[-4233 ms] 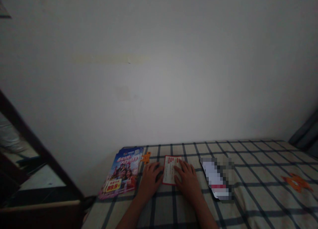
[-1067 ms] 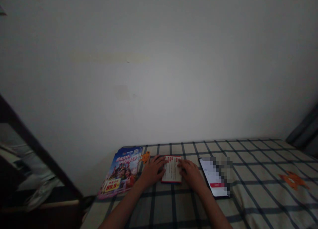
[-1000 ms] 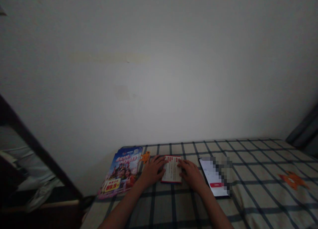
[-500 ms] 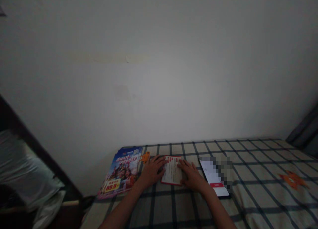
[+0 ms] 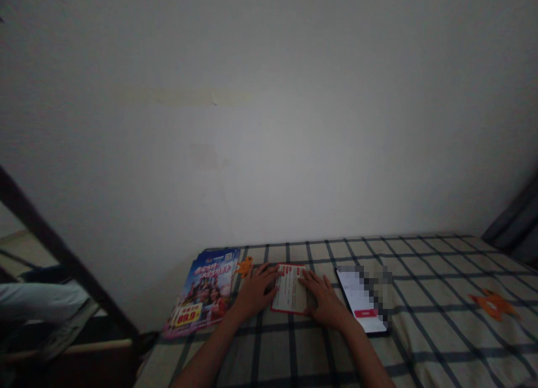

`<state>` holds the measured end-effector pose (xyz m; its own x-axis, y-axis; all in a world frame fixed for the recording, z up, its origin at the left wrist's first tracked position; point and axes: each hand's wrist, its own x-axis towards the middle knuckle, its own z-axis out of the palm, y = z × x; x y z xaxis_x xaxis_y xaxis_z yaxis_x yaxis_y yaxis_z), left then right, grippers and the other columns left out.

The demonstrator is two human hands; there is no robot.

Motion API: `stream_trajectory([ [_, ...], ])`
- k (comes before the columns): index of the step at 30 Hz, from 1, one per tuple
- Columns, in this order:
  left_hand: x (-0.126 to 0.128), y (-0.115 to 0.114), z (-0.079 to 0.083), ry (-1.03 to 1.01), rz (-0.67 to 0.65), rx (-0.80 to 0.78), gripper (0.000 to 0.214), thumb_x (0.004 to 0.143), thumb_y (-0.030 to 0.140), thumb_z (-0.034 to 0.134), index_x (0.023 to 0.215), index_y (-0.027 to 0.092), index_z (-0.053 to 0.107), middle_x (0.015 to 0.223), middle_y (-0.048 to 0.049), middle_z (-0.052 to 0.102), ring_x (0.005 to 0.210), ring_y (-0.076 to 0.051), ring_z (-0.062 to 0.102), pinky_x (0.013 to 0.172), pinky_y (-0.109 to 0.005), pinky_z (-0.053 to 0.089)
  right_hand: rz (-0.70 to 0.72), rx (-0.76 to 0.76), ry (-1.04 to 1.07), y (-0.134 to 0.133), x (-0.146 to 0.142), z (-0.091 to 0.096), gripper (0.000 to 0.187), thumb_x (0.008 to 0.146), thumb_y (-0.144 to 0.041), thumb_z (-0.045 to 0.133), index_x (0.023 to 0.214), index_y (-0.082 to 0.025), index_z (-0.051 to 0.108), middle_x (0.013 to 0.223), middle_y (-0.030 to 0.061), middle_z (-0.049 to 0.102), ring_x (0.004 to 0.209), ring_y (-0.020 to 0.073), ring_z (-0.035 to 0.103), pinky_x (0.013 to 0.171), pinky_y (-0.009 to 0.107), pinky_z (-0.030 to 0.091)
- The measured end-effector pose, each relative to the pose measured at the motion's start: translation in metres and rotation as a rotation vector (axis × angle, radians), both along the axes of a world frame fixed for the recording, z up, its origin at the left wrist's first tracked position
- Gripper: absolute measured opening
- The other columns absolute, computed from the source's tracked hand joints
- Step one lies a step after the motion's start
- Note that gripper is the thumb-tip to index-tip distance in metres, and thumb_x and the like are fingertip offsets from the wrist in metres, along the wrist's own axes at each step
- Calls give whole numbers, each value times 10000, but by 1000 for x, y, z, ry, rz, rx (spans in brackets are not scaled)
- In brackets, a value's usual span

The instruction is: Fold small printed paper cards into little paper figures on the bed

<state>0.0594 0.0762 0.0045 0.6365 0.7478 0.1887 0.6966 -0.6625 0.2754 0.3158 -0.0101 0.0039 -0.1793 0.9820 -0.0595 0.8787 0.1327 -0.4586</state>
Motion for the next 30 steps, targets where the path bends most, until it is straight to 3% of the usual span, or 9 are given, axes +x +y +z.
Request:
stream_trajectory([
  [6,6,-4,4,-13,37,-30,623,876,245,527,1481,316,394,1635,13,250,1509,-275,166,1200,-646,115,-34,19,36,3,-2,-4,923,638,-227,604,1517,-191,327,1633,89,211,1527,228,72,1238,466,2],
  [9,15,-10,5,-46,-20,29,574,885,156,471,1436,316,460,1606,11,329,1505,-232,191,1222,-599,106,-33,9,38,5,-4,-2,981,607,-201,603,1534,-184,283,1635,99,199,1527,231,51,1235,467,-18],
  [12,26,-16,3,-58,-74,43,432,963,305,457,1391,314,513,1517,-16,477,1462,-226,301,1229,-585,105,-34,2,49,8,-5,1,1038,581,-180,603,1550,-204,233,1640,99,182,1528,227,41,1231,474,-31],
  [16,34,-18,-4,-4,-20,68,593,944,549,482,1476,298,410,1549,-45,431,1467,-281,289,1205,-616,169,-21,9,75,7,-5,3,1026,583,-184,616,1543,-233,257,1636,74,207,1528,229,41,1233,476,-31],
  [21,33,-18,-11,57,-34,129,625,969,607,368,1525,328,310,1591,-18,361,1486,-271,253,1199,-629,171,-54,53,146,4,-1,-4,973,593,-193,672,1510,-223,349,1624,87,243,1523,260,95,1244,465,51],
  [24,32,-18,-15,66,-23,147,627,975,618,331,1531,330,297,1606,-15,330,1492,-267,240,1199,-624,174,-55,131,222,1,3,-12,831,642,-222,686,1442,-250,462,1593,67,324,1513,267,140,1238,490,122],
  [26,33,-18,-17,71,-13,153,630,975,621,321,1533,330,296,1608,-15,325,1493,-271,238,1199,-623,173,-42,197,260,-2,5,-15,593,737,-286,657,1325,-259,586,1571,55,369,1507,267,157,1223,502,188],
  [30,34,-19,-17,52,-15,149,646,974,632,307,1547,338,256,1607,-14,324,1497,-267,226,1205,-622,153,-83,209,163,-12,4,-15,367,823,-330,603,1178,-298,691,1590,3,333,1509,284,128,1214,530,201],
])
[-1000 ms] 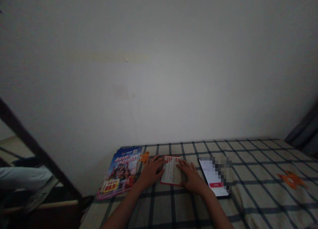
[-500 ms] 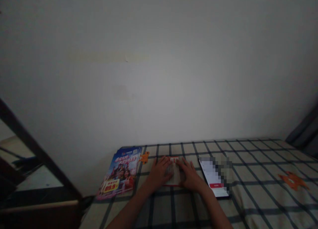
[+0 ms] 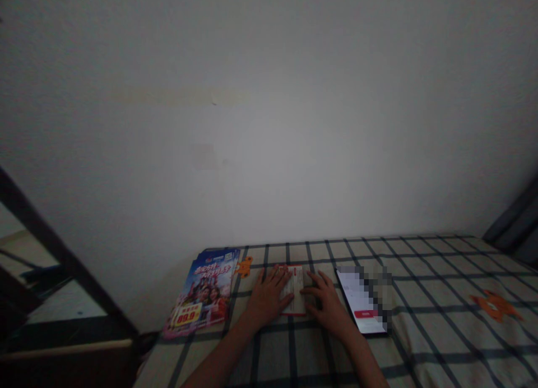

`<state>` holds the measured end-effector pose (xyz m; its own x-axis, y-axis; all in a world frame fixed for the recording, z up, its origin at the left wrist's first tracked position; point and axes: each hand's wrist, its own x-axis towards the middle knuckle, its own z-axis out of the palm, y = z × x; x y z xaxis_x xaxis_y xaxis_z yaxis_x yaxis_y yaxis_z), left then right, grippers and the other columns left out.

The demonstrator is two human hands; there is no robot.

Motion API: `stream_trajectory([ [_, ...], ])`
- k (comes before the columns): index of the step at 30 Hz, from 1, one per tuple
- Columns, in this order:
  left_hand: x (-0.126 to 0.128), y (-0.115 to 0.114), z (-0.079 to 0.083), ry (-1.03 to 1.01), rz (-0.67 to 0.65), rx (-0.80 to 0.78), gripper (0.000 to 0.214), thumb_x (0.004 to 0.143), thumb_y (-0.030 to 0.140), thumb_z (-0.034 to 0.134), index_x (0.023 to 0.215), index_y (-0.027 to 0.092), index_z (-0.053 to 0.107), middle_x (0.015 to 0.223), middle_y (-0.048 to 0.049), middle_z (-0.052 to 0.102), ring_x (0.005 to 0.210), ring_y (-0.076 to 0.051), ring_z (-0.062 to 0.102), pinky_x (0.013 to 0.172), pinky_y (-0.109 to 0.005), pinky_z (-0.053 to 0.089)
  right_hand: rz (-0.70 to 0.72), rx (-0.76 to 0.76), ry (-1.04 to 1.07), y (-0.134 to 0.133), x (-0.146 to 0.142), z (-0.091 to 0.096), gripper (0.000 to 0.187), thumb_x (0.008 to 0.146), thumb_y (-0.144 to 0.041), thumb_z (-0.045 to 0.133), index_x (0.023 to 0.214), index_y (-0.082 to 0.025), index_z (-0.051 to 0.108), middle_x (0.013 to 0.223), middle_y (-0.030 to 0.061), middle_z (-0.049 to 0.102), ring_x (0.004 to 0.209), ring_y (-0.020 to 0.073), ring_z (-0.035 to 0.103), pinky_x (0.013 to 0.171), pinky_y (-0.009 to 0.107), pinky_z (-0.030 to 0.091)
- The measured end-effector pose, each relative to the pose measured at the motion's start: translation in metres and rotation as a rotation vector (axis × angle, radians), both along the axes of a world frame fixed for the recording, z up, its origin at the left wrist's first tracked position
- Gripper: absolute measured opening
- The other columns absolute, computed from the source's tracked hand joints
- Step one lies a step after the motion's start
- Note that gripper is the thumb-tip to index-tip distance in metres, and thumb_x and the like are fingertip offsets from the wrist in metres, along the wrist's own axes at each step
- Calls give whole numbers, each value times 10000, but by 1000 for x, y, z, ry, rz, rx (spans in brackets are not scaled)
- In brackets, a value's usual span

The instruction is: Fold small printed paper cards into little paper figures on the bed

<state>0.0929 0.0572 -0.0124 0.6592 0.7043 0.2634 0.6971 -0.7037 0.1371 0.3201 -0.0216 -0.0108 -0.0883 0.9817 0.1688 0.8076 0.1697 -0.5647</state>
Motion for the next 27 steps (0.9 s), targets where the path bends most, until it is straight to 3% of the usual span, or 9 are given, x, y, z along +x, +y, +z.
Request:
stream_trajectory([
  [9,-1,-1,7,-14,-7,-64,630,970,636,301,1532,351,295,1614,-15,307,1499,-272,220,1207,-622,111,-166,-12,-212,0,-19,3,434,908,-429,534,1332,-363,596,1644,-44,167,1517,332,63,1218,523,205],
  [18,0,-1,8,1,0,-79,628,970,637,308,1524,339,313,1604,-12,334,1496,-276,221,1195,-647,121,-258,34,-285,10,-27,-3,447,959,-356,443,1398,-414,509,1626,-58,224,1517,345,30,1207,553,202],
  [27,-1,-2,11,21,-1,-83,629,971,617,338,1542,361,263,1603,-12,336,1496,-289,221,1192,-650,128,-343,28,-353,34,-24,5,461,939,-418,484,1399,-448,491,1618,-21,265,1497,370,146,1164,582,226],
])
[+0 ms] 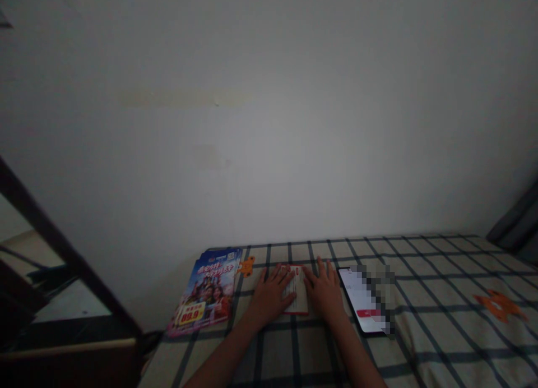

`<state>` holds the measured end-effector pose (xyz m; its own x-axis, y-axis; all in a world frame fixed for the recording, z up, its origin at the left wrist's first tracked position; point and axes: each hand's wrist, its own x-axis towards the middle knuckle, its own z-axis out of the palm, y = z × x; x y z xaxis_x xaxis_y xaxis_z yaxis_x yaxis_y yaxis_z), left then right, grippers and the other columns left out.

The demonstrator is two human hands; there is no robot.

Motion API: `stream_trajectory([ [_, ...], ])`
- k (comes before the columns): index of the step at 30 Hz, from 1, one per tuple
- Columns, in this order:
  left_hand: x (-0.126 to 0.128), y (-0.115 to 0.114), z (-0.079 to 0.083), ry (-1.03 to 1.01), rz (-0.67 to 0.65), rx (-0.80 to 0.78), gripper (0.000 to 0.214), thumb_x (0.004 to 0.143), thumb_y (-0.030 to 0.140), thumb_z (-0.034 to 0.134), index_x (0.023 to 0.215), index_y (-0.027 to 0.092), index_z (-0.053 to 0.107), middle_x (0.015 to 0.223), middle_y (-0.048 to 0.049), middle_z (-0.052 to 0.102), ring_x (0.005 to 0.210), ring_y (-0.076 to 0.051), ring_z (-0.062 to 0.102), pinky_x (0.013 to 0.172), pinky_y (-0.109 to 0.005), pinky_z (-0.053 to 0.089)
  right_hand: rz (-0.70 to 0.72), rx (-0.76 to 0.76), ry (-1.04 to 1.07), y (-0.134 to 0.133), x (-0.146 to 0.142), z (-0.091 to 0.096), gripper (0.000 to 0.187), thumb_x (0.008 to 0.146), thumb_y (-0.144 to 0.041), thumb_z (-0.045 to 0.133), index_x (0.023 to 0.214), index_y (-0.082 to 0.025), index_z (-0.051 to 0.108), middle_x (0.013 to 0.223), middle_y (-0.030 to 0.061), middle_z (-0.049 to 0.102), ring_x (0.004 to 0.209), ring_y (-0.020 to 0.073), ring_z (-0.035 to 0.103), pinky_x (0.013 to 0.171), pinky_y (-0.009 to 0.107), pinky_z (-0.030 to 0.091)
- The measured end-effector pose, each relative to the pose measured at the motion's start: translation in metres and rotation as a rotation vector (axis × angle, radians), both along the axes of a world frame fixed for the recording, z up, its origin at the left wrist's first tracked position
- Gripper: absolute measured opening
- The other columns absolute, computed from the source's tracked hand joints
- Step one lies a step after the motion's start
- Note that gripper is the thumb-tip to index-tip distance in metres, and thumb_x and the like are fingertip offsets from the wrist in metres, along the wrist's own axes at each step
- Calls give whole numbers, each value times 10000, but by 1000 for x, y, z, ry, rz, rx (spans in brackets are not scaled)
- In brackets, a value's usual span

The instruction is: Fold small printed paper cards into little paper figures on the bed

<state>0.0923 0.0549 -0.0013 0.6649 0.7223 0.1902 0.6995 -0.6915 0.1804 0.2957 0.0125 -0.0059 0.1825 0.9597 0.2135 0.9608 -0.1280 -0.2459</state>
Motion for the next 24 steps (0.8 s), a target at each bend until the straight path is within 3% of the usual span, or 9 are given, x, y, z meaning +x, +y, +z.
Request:
stream_trajectory([
  [11,1,2,-5,-23,11,17,632,960,641,338,1529,372,291,1609,-6,323,1495,-279,228,1202,-638,110,6,40,27,15,3,0,450,946,-358,461,1390,-368,529,1614,0,275,1496,342,156,1171,554,223],
  [17,0,1,-5,-11,6,25,627,967,624,339,1536,370,273,1618,-4,299,1498,-284,218,1199,-633,134,151,149,37,23,12,18,362,917,-222,452,1149,-263,726,1481,72,478,1401,283,348,1161,460,312],
  [24,1,0,-4,-21,13,7,633,967,615,355,1541,366,263,1612,-15,315,1494,-293,223,1196,-643,115,188,124,28,32,4,22,290,884,-223,534,1039,-281,771,1306,80,613,1297,286,435,1088,428,392],
])
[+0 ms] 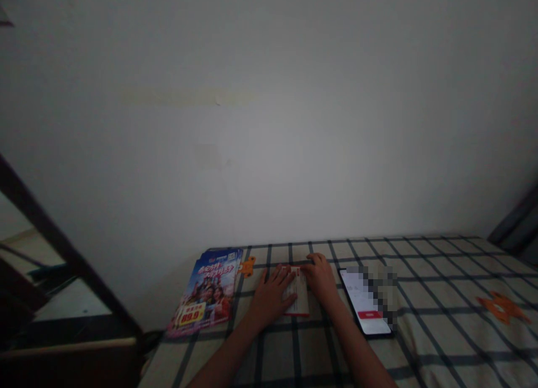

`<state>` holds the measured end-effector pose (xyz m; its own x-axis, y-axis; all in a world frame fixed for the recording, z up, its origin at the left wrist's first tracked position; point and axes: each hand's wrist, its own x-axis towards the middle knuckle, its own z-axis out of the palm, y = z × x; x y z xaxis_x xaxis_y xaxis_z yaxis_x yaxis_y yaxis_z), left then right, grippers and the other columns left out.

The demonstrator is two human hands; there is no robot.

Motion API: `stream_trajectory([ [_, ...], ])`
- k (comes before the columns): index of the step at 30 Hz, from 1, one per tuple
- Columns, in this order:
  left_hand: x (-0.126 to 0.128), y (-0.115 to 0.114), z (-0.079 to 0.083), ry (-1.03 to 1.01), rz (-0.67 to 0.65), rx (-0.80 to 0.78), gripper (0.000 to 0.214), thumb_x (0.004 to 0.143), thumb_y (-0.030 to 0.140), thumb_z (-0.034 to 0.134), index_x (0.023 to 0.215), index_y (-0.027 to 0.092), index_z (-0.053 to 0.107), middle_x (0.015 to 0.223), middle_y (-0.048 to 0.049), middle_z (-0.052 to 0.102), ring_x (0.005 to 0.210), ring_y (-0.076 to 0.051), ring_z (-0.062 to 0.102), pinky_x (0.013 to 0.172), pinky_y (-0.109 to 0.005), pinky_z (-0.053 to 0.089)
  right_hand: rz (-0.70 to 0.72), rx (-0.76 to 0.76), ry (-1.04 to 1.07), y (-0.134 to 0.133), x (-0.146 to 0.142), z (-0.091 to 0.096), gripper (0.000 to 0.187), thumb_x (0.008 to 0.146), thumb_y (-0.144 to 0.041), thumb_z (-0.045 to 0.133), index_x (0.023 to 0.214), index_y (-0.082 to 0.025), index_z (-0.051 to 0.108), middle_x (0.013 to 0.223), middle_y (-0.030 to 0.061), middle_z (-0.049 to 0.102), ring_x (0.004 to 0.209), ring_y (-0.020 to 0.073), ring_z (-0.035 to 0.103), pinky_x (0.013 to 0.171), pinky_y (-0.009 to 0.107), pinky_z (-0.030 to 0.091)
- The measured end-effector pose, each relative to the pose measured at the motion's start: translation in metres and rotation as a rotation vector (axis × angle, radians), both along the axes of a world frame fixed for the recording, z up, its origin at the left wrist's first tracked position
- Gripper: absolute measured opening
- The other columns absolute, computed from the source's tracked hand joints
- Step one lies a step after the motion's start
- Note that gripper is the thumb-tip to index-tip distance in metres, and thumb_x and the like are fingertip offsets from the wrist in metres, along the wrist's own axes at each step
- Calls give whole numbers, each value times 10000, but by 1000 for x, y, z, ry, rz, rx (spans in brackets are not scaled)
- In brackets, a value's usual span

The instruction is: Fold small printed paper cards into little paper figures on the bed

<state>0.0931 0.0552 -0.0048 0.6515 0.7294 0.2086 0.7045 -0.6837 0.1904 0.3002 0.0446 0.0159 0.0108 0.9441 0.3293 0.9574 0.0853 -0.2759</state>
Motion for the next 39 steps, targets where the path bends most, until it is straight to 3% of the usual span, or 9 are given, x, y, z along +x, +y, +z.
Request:
stream_trajectory([
  [8,-1,-1,-1,-27,-7,8,628,963,634,327,1533,375,273,1608,0,325,1497,-271,221,1198,-629,133,-39,-92,-27,-11,2,-2,320,928,-289,504,1156,-357,717,1347,70,573,1314,290,414,1022,410,430],
  [13,-1,0,0,-19,-3,-2,629,962,637,328,1527,363,296,1603,-3,337,1494,-273,230,1201,-626,123,-29,-127,-44,-21,2,1,361,878,-240,563,1200,-346,687,1398,67,532,1338,293,398,1046,428,418],
  [22,1,1,-3,35,16,34,625,964,637,322,1519,349,319,1603,-1,339,1493,-275,228,1197,-619,153,17,-112,3,-43,7,-7,399,829,-227,601,1211,-302,687,1457,81,492,1387,303,368,1093,468,387],
  [33,0,-1,-1,19,9,59,634,967,647,292,1525,346,305,1599,2,346,1491,-264,237,1197,-620,163,48,-102,32,-76,5,-21,436,779,-237,650,1202,-333,689,1475,61,484,1408,316,352,1095,504,389],
  [39,0,0,0,2,4,36,645,963,655,298,1518,329,327,1598,-10,348,1490,-269,240,1201,-623,142,85,-25,83,-89,5,-23,415,806,-249,632,1210,-329,682,1462,60,495,1395,298,377,1120,496,368],
])
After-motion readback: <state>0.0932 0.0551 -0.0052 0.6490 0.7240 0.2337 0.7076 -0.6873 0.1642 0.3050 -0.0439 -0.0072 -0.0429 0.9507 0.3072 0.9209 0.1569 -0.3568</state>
